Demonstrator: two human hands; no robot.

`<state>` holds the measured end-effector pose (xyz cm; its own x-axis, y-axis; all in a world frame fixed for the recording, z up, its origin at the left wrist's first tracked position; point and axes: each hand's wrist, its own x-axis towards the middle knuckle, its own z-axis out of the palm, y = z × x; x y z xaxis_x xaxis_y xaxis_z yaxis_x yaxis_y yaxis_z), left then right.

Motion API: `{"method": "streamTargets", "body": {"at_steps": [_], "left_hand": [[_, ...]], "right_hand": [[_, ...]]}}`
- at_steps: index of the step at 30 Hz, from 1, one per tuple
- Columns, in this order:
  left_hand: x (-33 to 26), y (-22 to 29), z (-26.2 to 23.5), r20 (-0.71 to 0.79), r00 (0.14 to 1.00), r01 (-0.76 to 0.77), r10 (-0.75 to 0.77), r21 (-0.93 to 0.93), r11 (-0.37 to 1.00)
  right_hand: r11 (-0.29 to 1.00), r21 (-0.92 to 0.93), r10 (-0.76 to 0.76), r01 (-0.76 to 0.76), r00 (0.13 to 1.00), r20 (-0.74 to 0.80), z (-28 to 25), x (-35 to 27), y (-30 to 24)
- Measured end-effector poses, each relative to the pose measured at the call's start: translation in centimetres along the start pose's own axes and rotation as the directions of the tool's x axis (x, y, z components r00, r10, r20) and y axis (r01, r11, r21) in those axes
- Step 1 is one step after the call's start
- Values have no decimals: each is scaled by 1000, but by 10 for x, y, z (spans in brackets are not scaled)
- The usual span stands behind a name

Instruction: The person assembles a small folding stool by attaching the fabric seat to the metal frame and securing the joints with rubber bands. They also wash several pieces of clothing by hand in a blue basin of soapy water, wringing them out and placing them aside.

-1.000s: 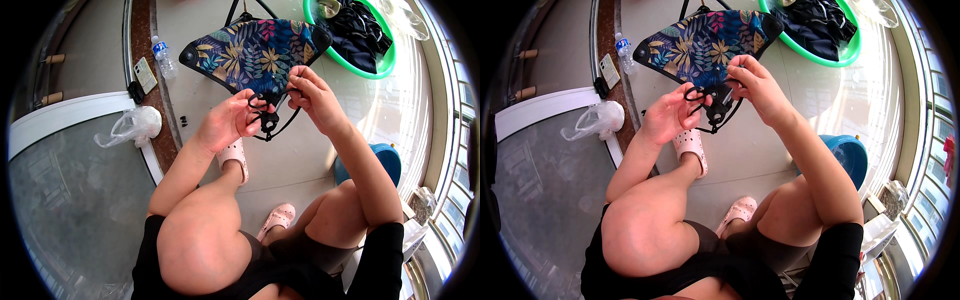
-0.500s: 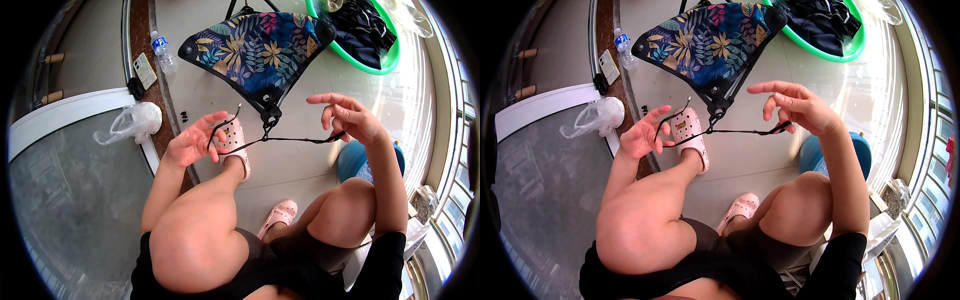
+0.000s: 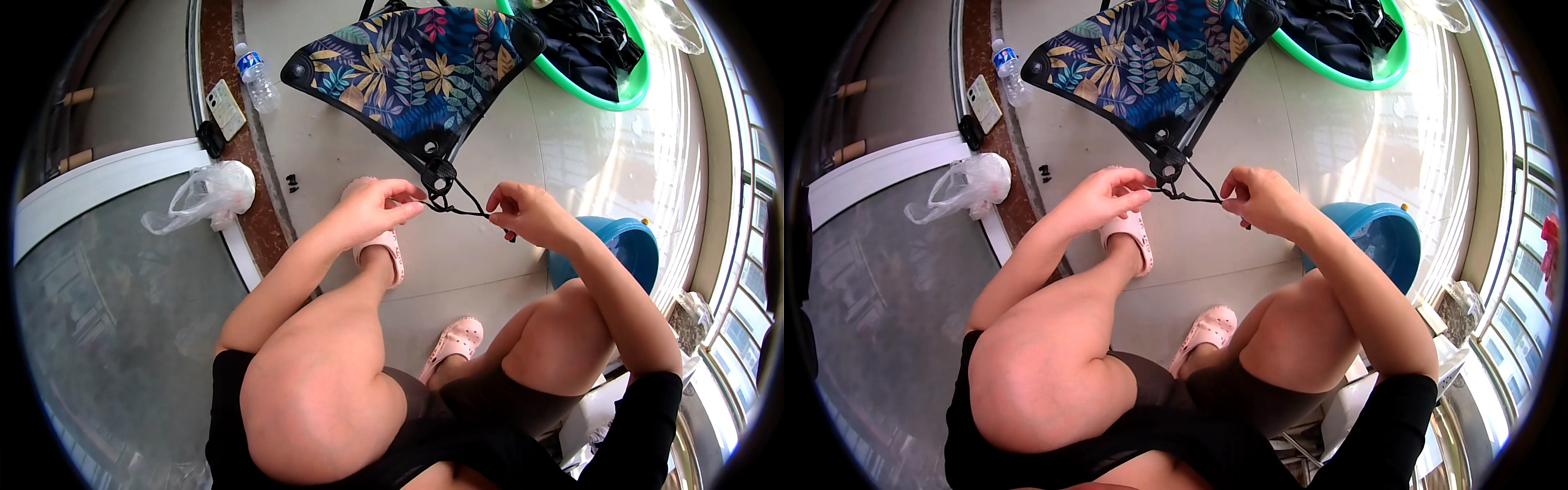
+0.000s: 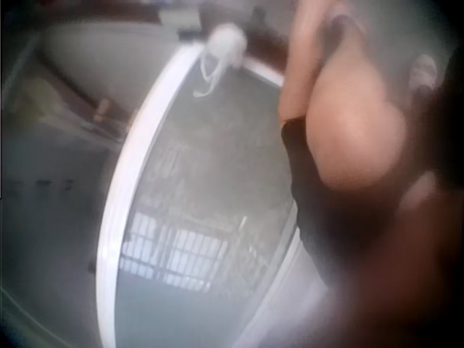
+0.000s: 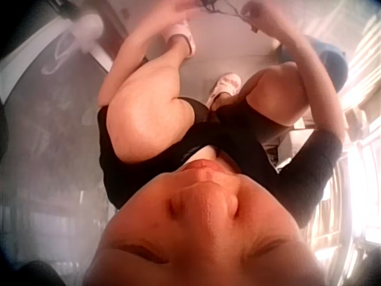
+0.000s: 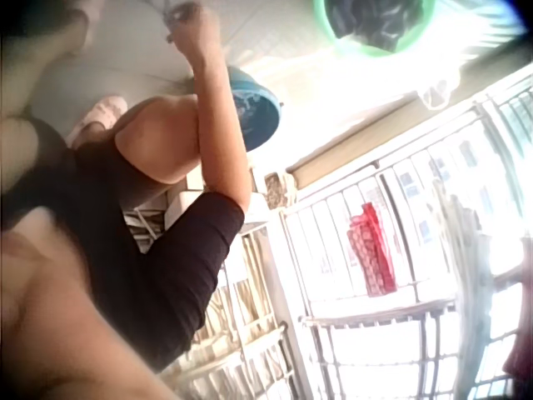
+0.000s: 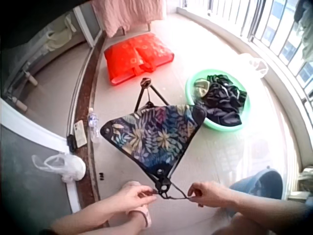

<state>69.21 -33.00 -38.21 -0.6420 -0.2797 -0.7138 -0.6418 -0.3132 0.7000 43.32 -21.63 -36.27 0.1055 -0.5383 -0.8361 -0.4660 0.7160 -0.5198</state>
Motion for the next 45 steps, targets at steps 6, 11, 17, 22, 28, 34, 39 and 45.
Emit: {"method": "streamTargets", "body": {"at_steps": [6,11,17,22,28,34,39,45], "left_hand": [[17,-17,23,172,984,148,-41,-671,726],[12,-20,18,203,977,179,-58,-649,740],[10,-23,13,138,989,110,-52,-455,884],[5,-29,10,108,986,34,128,-878,477],[23,-33,10,-88,984,-124,155,-962,244],[24,-19,-34,141,918,-51,371,-886,462],[15,-32,-41,52,795,-215,605,-907,361],[4,-46,-37,-84,773,-233,629,-960,158]], "right_hand": [[904,-364,-285,223,950,-126,13,0,4],[990,32,-135,140,983,-125,23,14,-22],[949,316,13,-4,1000,-25,39,35,-21],[860,509,2,-15,1000,27,28,33,-19],[788,614,-32,48,999,-36,23,40,-24],[525,832,-110,180,983,-144,0,63,-40],[487,863,-160,137,985,-66,-6,78,-30],[898,395,-180,195,981,-77,-20,73,-30]]}}
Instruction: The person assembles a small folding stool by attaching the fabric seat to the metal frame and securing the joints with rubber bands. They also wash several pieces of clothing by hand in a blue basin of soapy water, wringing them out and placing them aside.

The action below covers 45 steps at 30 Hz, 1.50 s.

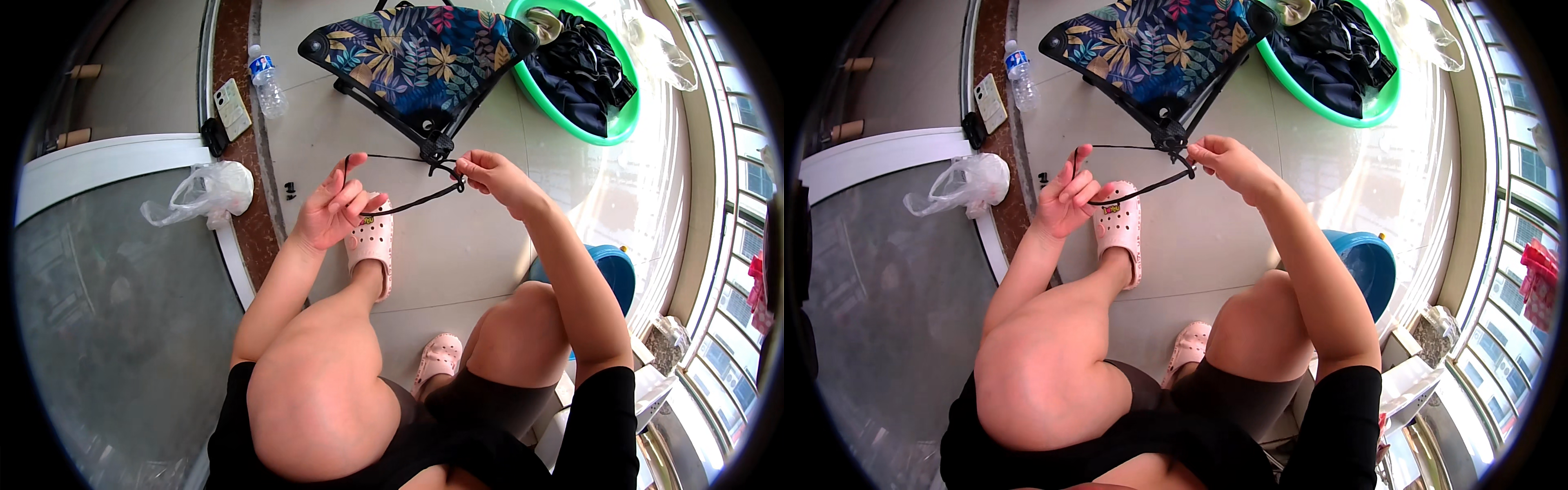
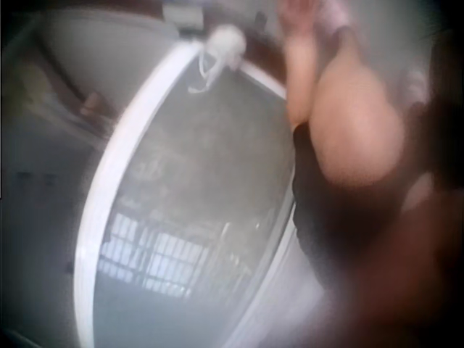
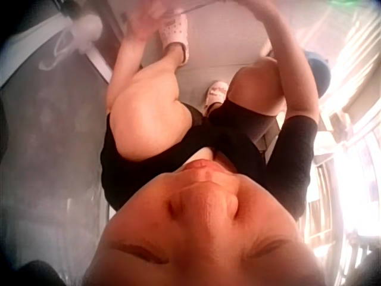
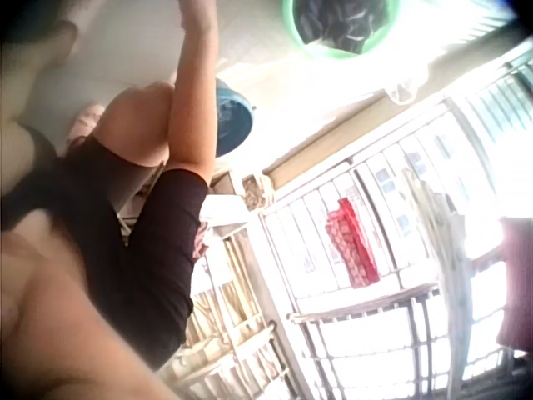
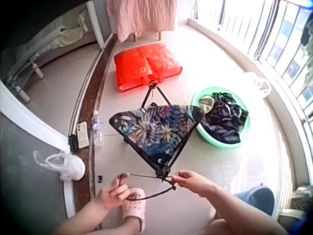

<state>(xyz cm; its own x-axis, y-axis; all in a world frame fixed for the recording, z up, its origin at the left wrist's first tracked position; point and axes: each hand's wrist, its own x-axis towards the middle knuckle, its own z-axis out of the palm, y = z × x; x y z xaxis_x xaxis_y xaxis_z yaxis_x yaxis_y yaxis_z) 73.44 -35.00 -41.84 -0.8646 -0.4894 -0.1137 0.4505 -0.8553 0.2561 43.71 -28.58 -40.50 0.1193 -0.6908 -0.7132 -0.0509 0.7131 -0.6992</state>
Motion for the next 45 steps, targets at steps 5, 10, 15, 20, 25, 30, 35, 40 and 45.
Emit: {"method": "streamTargets", "body": {"at_steps": [5,10,15,20,25,30,35,40,45], "left_hand": [[-13,37,-3,-262,872,470,-413,219,855],[-23,40,-7,-616,764,620,-192,618,483],[-3,16,-10,-193,904,331,382,881,-338],[52,-17,25,-400,862,381,313,917,123],[78,-40,26,-545,826,368,140,710,600],[78,-48,17,-593,805,354,-13,464,812],[78,-44,10,-523,849,234,-79,237,943],[73,-35,1,-550,835,228,-2,344,911],[73,-27,15,-574,807,232,138,523,820]], "right_hand": [[978,127,-162,165,986,-34,-1,-1,6],[890,456,-61,-11,988,142,-6,-8,10],[995,-74,60,-65,996,-62,8,-27,-2],[933,-287,-327,218,846,-420,15,-13,17],[971,232,-1,62,967,-255,30,-10,3],[944,329,61,-8,987,-150,30,-6,9],[899,438,96,-23,985,-146,30,1,17],[982,180,9,65,924,-383,12,-3,18],[858,471,-3,205,919,-393,10,-6,5]]}}
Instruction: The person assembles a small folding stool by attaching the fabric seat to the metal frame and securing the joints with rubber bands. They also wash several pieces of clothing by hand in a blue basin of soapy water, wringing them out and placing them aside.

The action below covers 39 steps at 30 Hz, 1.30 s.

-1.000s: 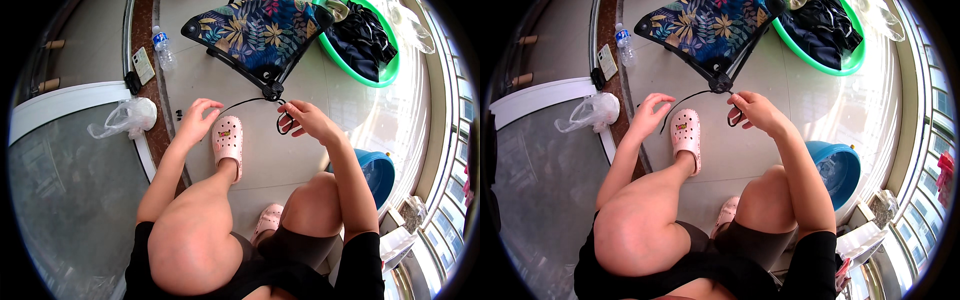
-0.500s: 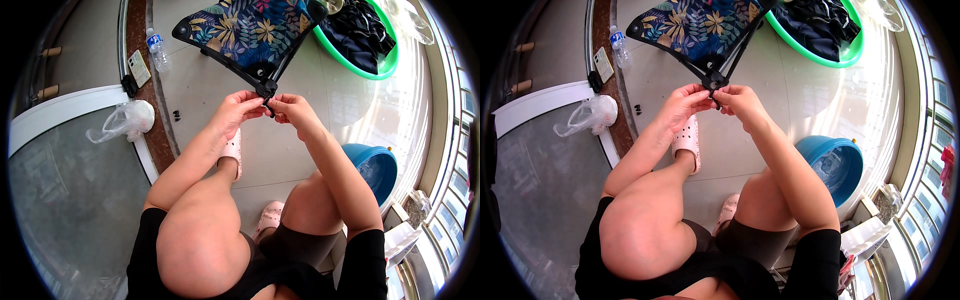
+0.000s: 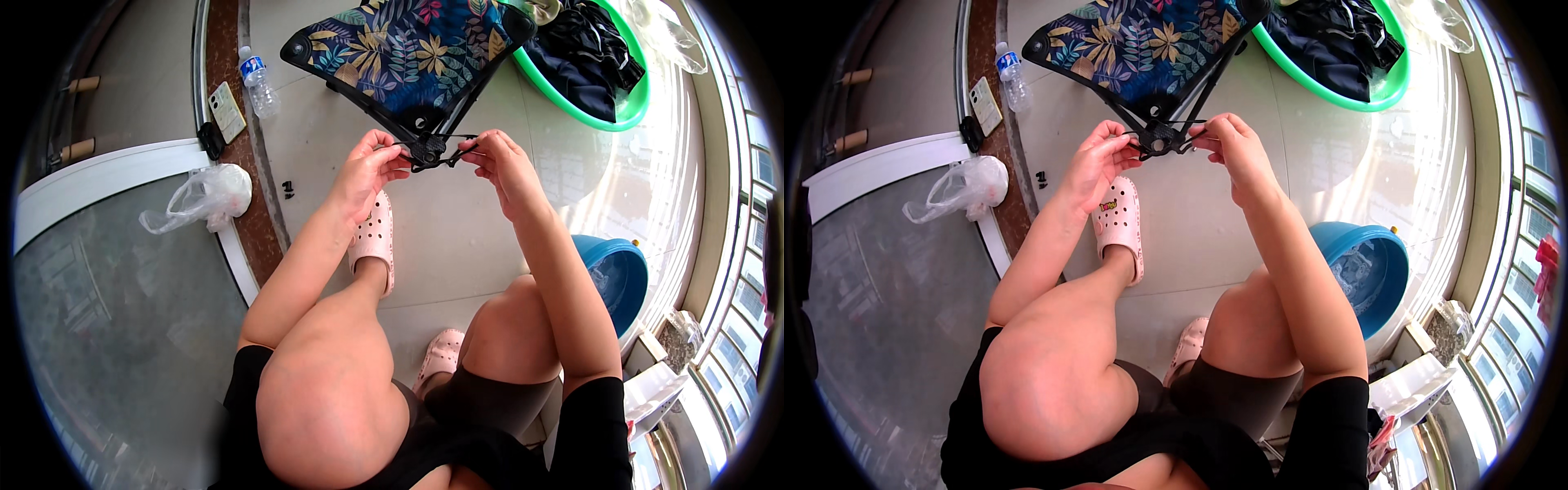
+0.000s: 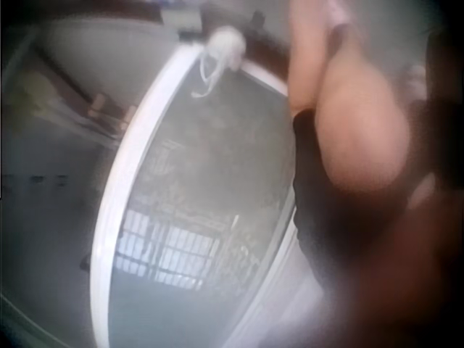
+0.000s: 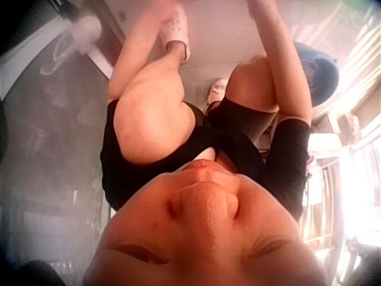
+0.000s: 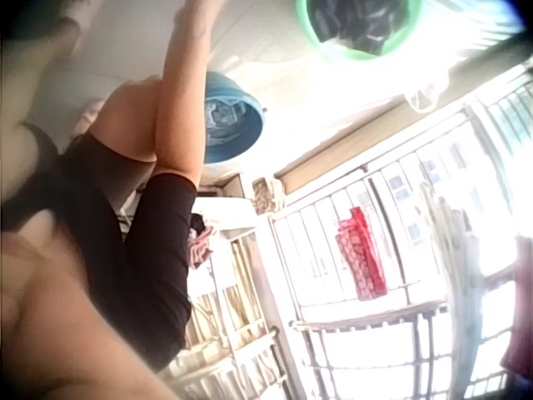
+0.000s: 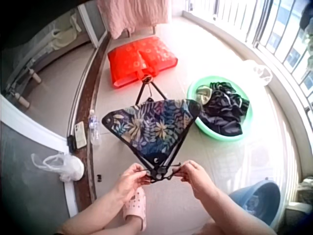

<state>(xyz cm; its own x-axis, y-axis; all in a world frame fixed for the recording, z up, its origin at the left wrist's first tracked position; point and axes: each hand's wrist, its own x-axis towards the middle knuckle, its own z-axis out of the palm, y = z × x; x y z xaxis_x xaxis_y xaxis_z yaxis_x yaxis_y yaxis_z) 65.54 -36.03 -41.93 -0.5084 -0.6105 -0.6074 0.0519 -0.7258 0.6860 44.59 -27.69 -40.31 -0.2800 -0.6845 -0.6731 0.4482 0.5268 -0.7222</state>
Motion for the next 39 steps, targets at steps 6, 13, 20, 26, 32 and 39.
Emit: {"method": "streamTargets", "body": {"at_steps": [6,13,20,26,32,39], "left_hand": [[5,6,6,22,999,-37,41,-156,987],[2,24,-31,168,971,153,-170,111,982],[-12,46,-54,511,820,-16,-257,471,882],[-27,-2,-53,444,886,55,133,-385,921],[-35,28,-68,147,987,17,-69,334,943],[-15,48,-43,-5,888,-387,459,529,755]], "right_hand": [[928,363,9,-82,980,199,-1,14,0],[905,-425,95,10,969,226,-30,10,-35],[888,-423,3,180,917,398,-53,2,-28],[985,171,-84,-28,783,616,-48,-4,-21],[684,-713,-72,155,987,145,-50,-10,-39],[766,-248,-559,594,804,201,2,4,-47]]}}
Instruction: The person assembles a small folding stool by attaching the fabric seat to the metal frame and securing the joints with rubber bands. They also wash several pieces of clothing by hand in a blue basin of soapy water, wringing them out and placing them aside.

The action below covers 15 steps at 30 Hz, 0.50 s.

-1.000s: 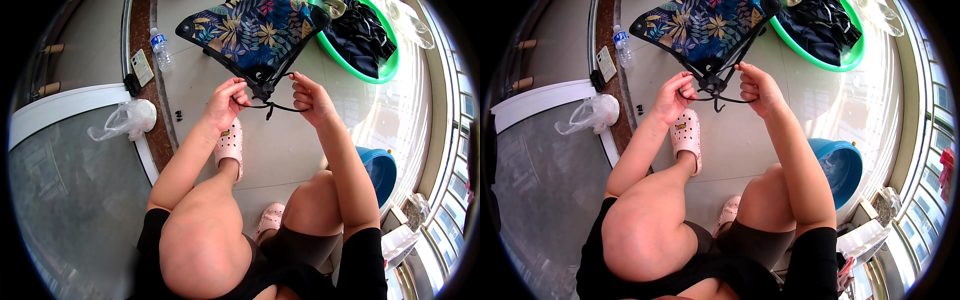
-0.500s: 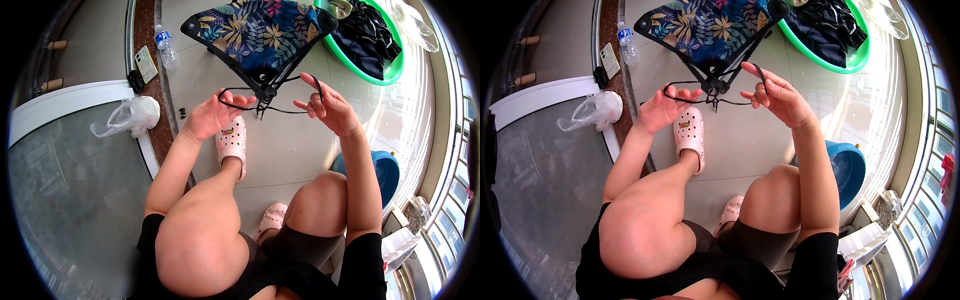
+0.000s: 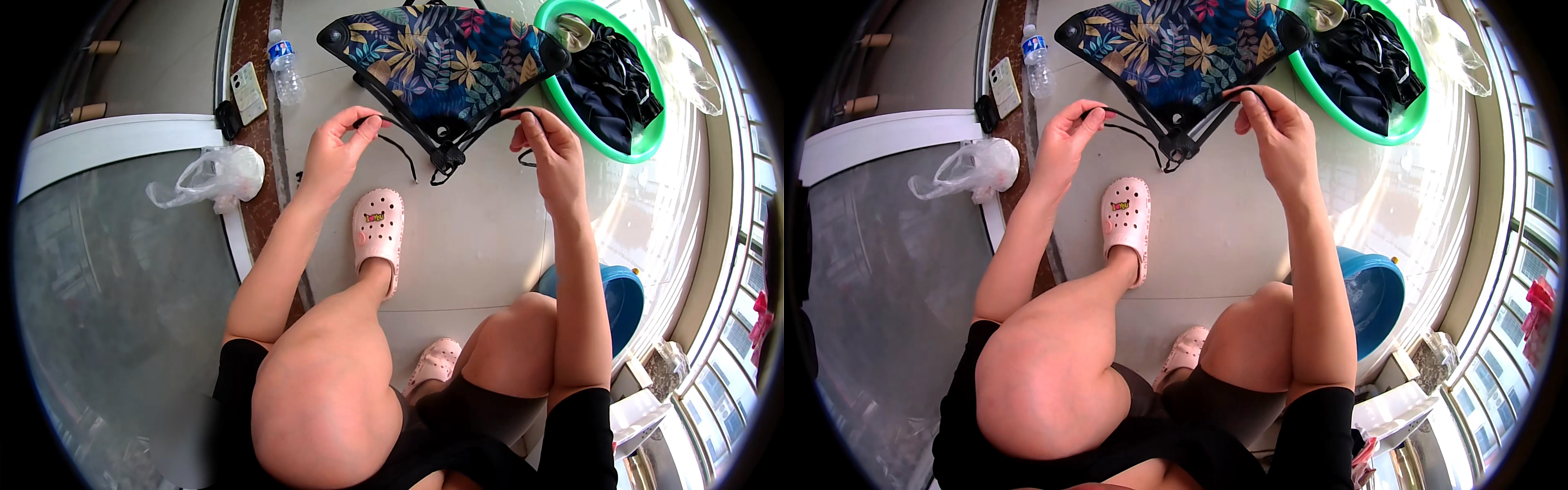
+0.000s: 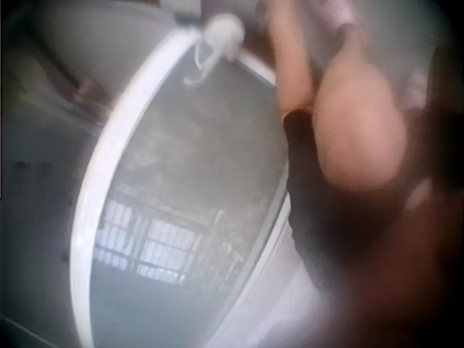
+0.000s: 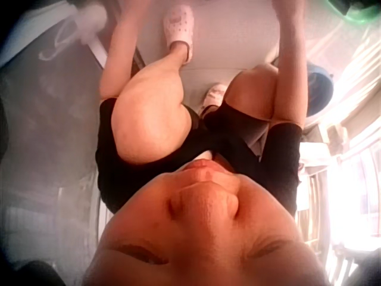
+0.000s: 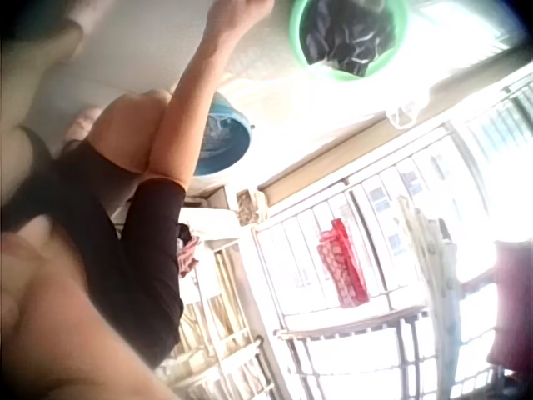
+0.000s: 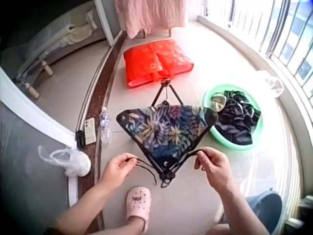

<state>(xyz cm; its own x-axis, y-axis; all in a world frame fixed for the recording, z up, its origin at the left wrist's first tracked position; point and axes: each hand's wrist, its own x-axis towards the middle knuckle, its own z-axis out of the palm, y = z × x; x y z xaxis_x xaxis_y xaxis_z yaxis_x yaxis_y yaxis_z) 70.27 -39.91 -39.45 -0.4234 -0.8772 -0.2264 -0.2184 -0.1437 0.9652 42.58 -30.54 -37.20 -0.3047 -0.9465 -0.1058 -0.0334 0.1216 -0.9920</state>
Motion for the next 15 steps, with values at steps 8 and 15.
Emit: {"method": "streamTargets", "body": {"at_steps": [8,15], "left_hand": [[-6,12,52,35,980,-187,195,492,850],[-8,-16,61,169,983,-132,67,408,904]], "right_hand": [[857,114,484,-503,861,155,34,50,10],[915,160,369,-370,929,36,60,89,69]]}}
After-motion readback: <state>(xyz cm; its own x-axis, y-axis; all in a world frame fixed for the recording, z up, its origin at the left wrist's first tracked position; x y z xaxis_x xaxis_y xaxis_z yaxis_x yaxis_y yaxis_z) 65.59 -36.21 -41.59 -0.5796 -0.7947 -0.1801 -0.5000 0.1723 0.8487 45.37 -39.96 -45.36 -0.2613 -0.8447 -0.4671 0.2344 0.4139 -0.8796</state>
